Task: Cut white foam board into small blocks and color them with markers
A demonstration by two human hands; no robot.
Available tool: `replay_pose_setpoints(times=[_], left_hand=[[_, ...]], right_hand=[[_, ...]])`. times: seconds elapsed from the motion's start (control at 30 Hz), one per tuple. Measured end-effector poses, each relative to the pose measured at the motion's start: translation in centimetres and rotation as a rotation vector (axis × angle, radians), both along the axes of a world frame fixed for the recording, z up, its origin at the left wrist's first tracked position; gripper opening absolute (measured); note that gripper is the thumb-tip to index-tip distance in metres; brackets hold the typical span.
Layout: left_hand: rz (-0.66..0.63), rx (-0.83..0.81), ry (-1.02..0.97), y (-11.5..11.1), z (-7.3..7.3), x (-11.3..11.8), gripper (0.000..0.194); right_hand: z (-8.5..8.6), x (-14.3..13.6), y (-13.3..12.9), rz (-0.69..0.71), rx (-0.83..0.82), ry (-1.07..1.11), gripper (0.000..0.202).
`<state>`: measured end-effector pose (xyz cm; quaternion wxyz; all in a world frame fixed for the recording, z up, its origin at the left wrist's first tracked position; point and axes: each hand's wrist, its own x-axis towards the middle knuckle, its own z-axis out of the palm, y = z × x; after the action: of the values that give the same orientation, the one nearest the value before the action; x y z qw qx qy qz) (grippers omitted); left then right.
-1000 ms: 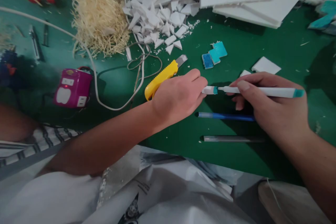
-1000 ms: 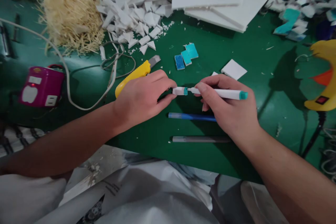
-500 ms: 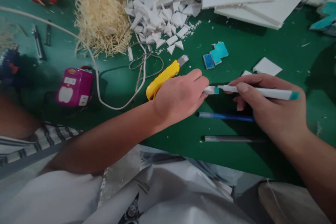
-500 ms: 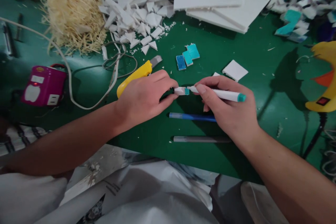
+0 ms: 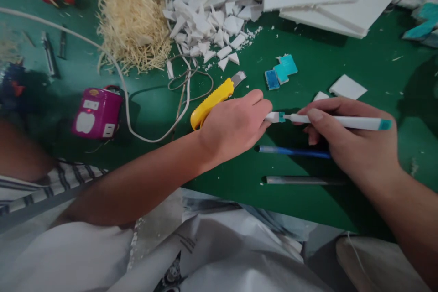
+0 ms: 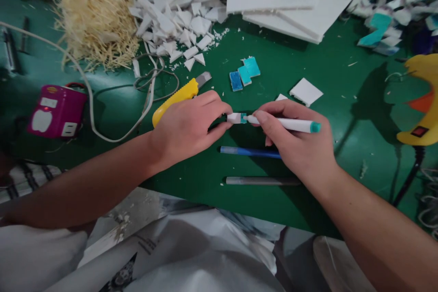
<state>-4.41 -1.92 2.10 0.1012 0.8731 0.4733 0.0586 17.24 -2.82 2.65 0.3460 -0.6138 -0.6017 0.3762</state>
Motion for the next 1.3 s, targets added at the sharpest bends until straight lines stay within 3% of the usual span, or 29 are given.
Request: replay_pose_setpoints(times=[0.47, 0.63, 0.8, 1.03, 1.3], left_hand=[[0.001, 0.005, 0.001, 0.03, -0.11, 0.06, 0.019], [0.008, -0.002, 0.006, -0.06, -0.04, 0.11, 0.02], [0.002, 0.009, 0.004, -0.01, -0.14, 0.16, 0.019], [0.011, 0.018, 0.002, 0.07, -0.24, 0.24, 0.02], [0.0, 0.018, 0.0, 0.14, -0.27, 0.13, 0.02]], right_hand=[[0.22, 0.1, -0.18, 0.013, -0.02, -0.016, 0.021], [0.14, -0.03, -0.29, -0.027, -0.003, -0.008, 0.01], [0.12, 0.16, -0.24, 0.019, -0.015, -0.042, 0.022], [0.16, 0.21, -0.24, 0.011, 0.009, 0.001, 0.022], [-0.35, 0.09, -0.02, -0.022, 0.009, 0.036, 0.008]])
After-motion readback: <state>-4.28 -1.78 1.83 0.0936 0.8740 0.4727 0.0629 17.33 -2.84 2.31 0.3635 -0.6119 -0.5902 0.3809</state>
